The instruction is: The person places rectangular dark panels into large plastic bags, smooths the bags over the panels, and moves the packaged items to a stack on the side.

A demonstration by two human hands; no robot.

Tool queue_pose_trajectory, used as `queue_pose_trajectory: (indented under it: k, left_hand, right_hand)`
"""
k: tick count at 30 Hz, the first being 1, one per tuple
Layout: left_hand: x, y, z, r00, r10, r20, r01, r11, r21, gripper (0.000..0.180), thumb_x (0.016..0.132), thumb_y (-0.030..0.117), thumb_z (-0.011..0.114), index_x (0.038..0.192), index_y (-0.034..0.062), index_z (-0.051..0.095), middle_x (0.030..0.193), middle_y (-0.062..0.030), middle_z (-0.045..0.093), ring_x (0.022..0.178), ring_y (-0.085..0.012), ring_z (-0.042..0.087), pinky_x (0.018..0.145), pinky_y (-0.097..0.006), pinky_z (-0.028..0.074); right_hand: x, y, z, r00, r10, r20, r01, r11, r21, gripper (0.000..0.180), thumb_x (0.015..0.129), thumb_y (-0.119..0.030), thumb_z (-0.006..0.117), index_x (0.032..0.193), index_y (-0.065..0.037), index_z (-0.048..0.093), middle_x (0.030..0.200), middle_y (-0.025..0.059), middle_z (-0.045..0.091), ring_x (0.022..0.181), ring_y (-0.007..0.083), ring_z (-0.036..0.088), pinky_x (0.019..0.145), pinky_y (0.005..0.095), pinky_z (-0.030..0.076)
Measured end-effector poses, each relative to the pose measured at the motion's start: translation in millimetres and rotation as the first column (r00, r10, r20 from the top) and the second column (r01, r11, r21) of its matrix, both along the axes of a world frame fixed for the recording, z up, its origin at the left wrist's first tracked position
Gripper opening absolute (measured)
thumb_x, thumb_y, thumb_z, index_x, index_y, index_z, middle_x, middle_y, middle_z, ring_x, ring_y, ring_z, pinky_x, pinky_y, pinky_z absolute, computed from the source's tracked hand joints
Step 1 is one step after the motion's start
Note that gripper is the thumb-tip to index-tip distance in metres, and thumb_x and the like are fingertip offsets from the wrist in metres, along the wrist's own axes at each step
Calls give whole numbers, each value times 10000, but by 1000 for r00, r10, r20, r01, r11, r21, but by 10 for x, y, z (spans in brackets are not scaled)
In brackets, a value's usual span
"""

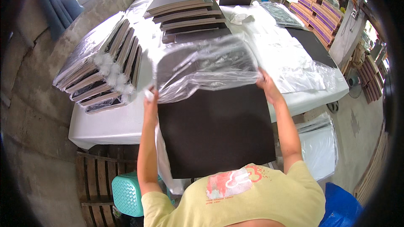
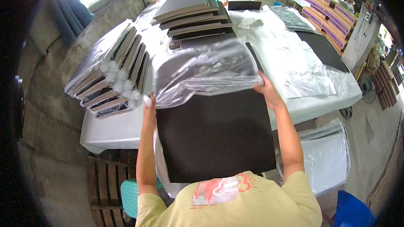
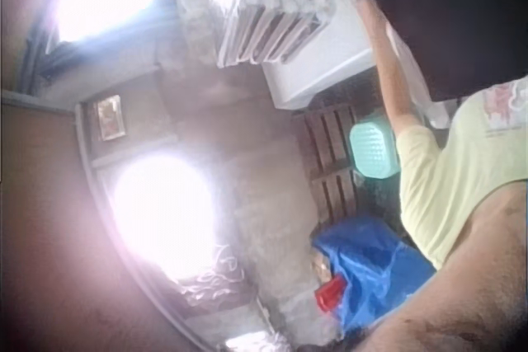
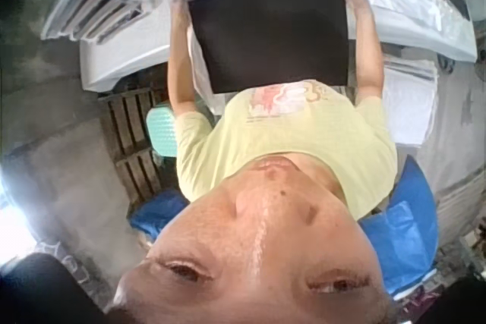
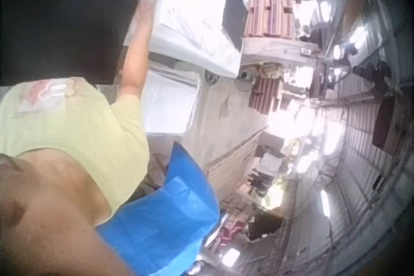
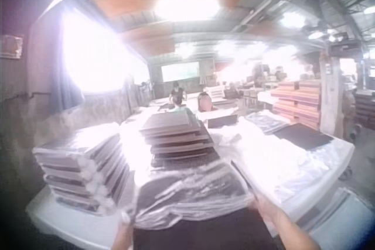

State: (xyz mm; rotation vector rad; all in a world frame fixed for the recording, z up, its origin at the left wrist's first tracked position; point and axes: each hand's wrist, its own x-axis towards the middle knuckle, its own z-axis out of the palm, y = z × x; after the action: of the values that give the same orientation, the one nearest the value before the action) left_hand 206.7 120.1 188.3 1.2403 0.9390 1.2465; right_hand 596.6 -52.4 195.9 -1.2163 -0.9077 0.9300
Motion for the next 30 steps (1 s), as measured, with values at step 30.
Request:
queue_pose_trajectory:
  k: [30]
  left_hand:
    - [-270,-1719,-440,546,188,-816,-3,975,223,367,671,-22,498,1018,57,590,789,-209,587,713,-347,578,637,-358,449]
  right_hand:
    - [-222,-1321,-831,423,-244,873,562,826,-41,336,695,25,461,1000,-75,560,926,174,582,823,358,545,692,412,435]
